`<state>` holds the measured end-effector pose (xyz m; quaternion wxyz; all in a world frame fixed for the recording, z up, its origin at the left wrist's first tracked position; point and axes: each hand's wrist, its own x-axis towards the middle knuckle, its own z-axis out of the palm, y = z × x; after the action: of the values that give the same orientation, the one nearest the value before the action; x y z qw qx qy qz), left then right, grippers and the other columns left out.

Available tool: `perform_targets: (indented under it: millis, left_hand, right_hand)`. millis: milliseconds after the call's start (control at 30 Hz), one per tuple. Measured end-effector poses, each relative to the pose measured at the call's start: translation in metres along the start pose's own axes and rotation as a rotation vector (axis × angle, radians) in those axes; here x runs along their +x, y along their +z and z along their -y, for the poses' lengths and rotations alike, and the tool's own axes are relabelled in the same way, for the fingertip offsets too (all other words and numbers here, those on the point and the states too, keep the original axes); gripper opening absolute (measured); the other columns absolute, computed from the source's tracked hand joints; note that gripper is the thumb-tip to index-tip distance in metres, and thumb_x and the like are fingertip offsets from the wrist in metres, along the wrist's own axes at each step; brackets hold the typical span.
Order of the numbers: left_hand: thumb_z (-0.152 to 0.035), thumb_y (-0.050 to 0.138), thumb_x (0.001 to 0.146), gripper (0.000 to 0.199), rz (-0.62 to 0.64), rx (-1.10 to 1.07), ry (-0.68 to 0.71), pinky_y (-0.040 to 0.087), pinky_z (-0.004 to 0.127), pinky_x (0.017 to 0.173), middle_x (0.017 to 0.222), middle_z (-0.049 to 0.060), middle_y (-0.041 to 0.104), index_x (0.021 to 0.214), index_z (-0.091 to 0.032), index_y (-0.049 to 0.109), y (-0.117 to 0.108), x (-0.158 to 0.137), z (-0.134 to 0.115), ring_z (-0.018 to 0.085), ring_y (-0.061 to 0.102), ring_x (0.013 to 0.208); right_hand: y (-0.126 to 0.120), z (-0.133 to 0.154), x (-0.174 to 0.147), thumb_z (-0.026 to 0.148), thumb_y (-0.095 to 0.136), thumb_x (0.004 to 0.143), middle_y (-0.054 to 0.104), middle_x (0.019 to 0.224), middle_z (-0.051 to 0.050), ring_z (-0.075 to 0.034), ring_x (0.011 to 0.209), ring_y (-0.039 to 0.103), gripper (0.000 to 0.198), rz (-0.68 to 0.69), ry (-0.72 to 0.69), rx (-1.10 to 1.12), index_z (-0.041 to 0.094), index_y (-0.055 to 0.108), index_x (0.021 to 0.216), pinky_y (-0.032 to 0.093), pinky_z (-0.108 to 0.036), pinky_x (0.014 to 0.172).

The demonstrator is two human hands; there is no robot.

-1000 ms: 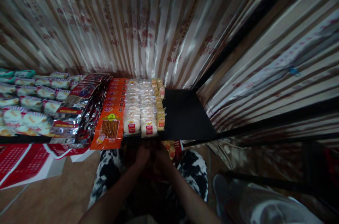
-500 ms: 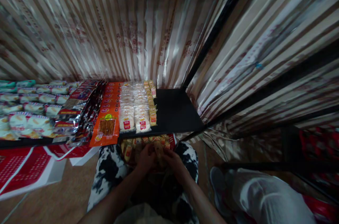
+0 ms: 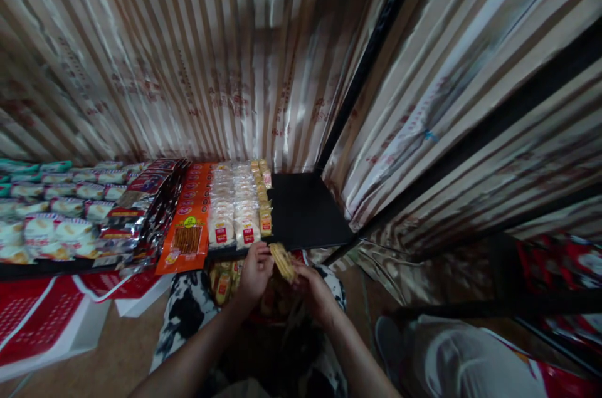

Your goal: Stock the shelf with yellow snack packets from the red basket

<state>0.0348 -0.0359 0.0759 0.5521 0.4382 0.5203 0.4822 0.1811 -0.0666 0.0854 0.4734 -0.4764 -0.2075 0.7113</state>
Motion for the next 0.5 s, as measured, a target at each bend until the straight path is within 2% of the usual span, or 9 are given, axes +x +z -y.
perform_targets:
  millis: [67,200,267,333,400,500]
  left_hand:
    - [-0.030,0.067,0.067,0.048,0.004,-0.099,-0.066,0.051,0.027,0.068,0.108,0.012,0.060,0.110,-0.017,0.049,0.001,0.003,-0.011,0.015,0.061,0.082]
    - [-0.036,0.072,0.066,0.058,0.160,-0.256,-0.136,0.051,0.026,0.072,0.119,0.012,0.056,0.118,-0.020,0.050,0.003,0.006,-0.030,0.017,0.062,0.092]
    - [-0.037,0.072,0.066,0.057,0.197,-0.240,-0.146,0.050,0.024,0.069,0.111,0.010,0.061,0.117,-0.019,0.054,0.005,0.008,-0.036,0.014,0.062,0.081]
    - [-0.038,0.071,0.067,0.055,0.200,-0.202,-0.160,0.048,0.023,0.063,0.091,0.005,0.066,0.115,-0.017,0.056,0.006,0.011,-0.038,0.010,0.060,0.066]
    - [-0.038,0.070,0.068,0.052,0.191,-0.177,-0.184,0.046,0.023,0.059,0.072,0.000,0.063,0.113,-0.015,0.057,0.007,0.016,-0.040,0.009,0.056,0.056]
    - [-0.034,0.073,0.065,0.046,0.133,-0.182,-0.203,0.047,0.024,0.061,0.067,-0.003,0.060,0.105,-0.015,0.059,0.008,0.027,-0.043,0.010,0.057,0.058]
  right_hand:
    - [0.003,0.004,0.001,0.021,0.063,0.064,0.066,0.066,-0.002,-0.011,0.053,0.057,0.024,0.070,0.081,0.150,0.014,0.064,0.086,0.044,-0.021,0.050]
    - [0.013,0.011,-0.001,0.017,0.055,0.065,0.063,0.065,-0.003,-0.008,0.051,0.050,0.019,0.187,0.220,0.413,0.011,0.062,0.081,0.041,-0.017,0.049]
    - [0.019,0.014,-0.002,0.018,0.053,0.066,0.062,0.066,-0.004,-0.009,0.050,0.049,0.019,0.196,0.224,0.430,0.011,0.063,0.082,0.039,-0.018,0.047]
    - [0.024,0.016,-0.002,0.020,0.054,0.067,0.062,0.066,-0.004,-0.009,0.050,0.048,0.019,0.177,0.190,0.389,0.013,0.063,0.082,0.038,-0.019,0.046]
    - [0.027,0.017,0.000,0.024,0.055,0.069,0.061,0.066,-0.004,-0.010,0.050,0.048,0.017,0.163,0.165,0.314,0.013,0.064,0.080,0.038,-0.019,0.046]
    - [0.024,0.019,0.009,0.031,0.056,0.073,0.063,0.067,-0.005,-0.012,0.053,0.053,0.019,0.133,0.138,0.173,0.015,0.064,0.080,0.042,-0.021,0.049]
